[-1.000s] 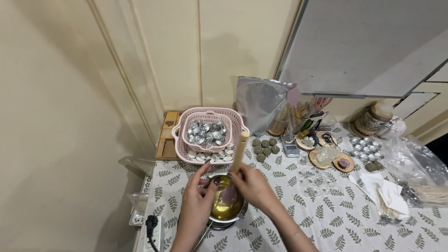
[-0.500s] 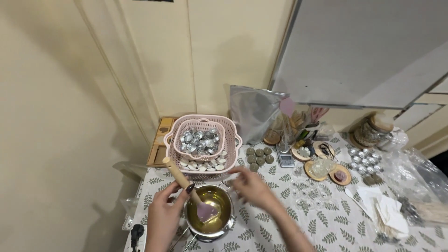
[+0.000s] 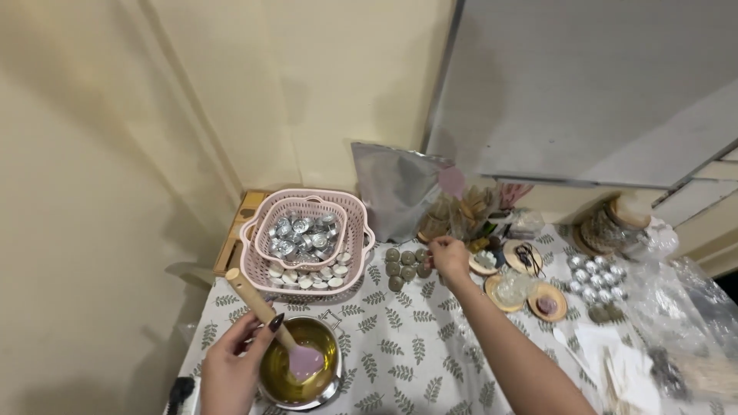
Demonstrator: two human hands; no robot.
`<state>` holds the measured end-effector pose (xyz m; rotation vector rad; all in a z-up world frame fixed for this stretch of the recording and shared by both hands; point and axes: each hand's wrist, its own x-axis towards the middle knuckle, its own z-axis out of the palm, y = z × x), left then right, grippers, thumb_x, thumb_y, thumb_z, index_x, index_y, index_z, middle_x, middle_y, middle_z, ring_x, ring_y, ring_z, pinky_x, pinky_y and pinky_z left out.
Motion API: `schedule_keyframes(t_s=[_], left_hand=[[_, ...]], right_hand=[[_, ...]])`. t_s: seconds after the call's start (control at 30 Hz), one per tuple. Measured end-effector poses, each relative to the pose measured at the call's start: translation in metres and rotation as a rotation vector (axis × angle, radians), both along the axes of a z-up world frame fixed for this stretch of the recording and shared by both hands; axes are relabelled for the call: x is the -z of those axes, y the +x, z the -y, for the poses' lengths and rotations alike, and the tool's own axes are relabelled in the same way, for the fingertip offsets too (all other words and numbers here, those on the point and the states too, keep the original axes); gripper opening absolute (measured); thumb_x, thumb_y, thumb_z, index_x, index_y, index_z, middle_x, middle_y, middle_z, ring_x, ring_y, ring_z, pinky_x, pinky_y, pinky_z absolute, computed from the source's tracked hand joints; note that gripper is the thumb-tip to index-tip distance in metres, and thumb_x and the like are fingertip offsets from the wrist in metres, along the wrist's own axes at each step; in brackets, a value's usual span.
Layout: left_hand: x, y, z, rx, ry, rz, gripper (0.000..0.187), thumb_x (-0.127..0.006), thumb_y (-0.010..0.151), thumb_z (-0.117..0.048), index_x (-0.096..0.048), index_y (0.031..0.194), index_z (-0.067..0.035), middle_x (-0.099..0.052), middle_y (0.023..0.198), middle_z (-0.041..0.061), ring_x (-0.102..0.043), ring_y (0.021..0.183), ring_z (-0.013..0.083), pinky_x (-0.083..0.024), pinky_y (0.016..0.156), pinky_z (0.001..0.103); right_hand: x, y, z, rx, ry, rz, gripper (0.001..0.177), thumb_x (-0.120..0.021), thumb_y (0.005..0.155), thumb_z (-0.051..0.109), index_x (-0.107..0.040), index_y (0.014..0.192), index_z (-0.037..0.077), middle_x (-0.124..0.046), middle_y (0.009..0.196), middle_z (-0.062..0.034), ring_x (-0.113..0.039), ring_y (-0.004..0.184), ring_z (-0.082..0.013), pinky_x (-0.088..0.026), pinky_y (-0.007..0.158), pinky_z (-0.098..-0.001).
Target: Melting and stirring wax in a pot on a portable electric stove for candle production.
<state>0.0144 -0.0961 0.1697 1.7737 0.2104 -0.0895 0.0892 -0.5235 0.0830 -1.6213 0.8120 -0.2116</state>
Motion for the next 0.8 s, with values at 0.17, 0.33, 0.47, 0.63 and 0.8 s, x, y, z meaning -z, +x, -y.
schedule_keyframes(t_s=[0.17, 0.33, 0.47, 0.63, 0.8], left_hand=[[0.011, -0.011, -0.012, 0.008, 0.150, -0.025, 0.041, -0.074, 0.088, -0.017, -0.074, 0.128, -0.012, -0.083, 0.103, 0.006, -0.074, 0.092, 0.0131, -0.058, 0.086, 0.031], [0.062, -0.019, -0.035, -0.020, 0.196, 0.034, 0.038, -0.078, 0.086, -0.019, -0.077, 0.124, -0.013, -0.080, 0.107, 0.006, -0.079, 0.101, 0.0155, -0.061, 0.091, 0.032], [0.122, -0.018, -0.061, -0.013, 0.253, -0.002, 0.044, -0.076, 0.086, -0.018, -0.072, 0.130, -0.013, -0.081, 0.112, 0.006, -0.079, 0.105, 0.0168, -0.059, 0.092, 0.034], [0.159, -0.013, -0.072, -0.018, 0.170, 0.069, 0.045, -0.074, 0.084, -0.015, -0.071, 0.128, -0.006, -0.082, 0.117, 0.008, -0.077, 0.108, 0.0184, -0.058, 0.093, 0.037], [0.150, -0.010, -0.062, 0.008, 0.074, 0.077, 0.042, -0.075, 0.085, -0.012, -0.073, 0.125, -0.002, -0.077, 0.115, 0.012, -0.078, 0.108, 0.0214, -0.055, 0.100, 0.038]], right_hand=[[0.104, 0.075, 0.057, 0.250, 0.632, 0.156, 0.029, -0.049, 0.103, 0.006, -0.056, 0.121, -0.015, -0.071, 0.102, -0.0256, -0.074, 0.085, -0.0364, -0.066, 0.072, -0.0421], [0.149, 0.138, 0.074, 0.386, 0.822, 0.143, 0.034, -0.046, 0.104, 0.016, -0.047, 0.134, 0.000, -0.061, 0.121, -0.0230, -0.067, 0.105, -0.0391, -0.065, 0.079, -0.0507], [0.172, 0.172, 0.090, 0.369, 0.809, -0.049, 0.042, -0.049, 0.104, 0.037, -0.049, 0.137, 0.011, -0.060, 0.119, -0.0176, -0.062, 0.101, -0.0343, -0.057, 0.084, -0.0494], [0.152, 0.157, 0.089, 0.289, 0.638, -0.132, 0.037, -0.049, 0.105, 0.034, -0.050, 0.136, 0.014, -0.059, 0.115, -0.0198, -0.061, 0.095, -0.0360, -0.059, 0.083, -0.0511], [0.140, 0.141, 0.091, 0.250, 0.580, -0.037, 0.033, -0.060, 0.100, 0.026, -0.062, 0.129, 0.010, -0.064, 0.105, -0.0164, -0.067, 0.086, -0.0307, -0.062, 0.079, -0.0469]])
